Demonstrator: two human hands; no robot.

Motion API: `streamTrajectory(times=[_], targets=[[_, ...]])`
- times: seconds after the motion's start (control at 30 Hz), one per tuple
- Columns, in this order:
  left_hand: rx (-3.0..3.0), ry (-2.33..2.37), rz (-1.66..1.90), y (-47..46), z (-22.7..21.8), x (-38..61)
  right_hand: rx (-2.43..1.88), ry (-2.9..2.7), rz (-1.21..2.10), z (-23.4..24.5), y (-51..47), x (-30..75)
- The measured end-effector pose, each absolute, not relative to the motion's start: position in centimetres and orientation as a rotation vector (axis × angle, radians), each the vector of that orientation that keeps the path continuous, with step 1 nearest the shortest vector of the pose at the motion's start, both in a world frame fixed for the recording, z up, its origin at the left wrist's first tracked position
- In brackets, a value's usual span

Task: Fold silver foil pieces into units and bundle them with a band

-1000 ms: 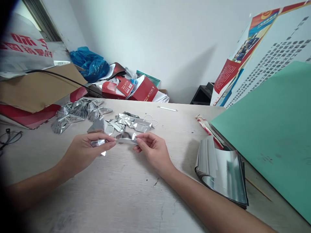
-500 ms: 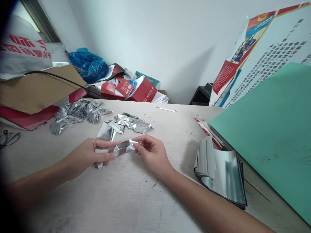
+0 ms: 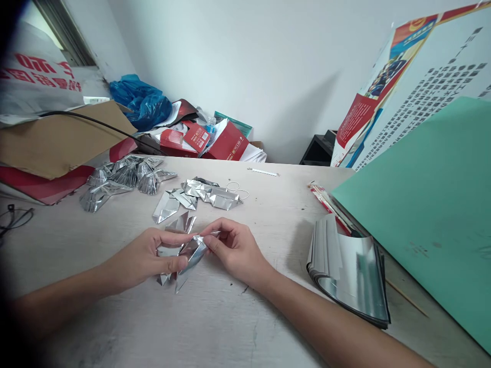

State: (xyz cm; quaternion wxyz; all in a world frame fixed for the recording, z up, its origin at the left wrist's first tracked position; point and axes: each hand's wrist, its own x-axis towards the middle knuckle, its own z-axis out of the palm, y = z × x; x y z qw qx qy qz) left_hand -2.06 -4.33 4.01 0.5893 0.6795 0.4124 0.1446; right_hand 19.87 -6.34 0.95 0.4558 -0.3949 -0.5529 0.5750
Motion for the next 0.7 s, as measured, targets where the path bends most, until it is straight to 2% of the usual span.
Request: streamTrajectory(times=[0.53,0.7], targets=[[1.618,0.948,0.199,-5.6,4.0,-1.5,-0.963,-1.602,0.94,1.0,-8.6,19.0],[1.625,0.985,0.313,-5.3,3.4,-1.7,-1.254,-1.647,0.574,0.8,-5.9,20.9]])
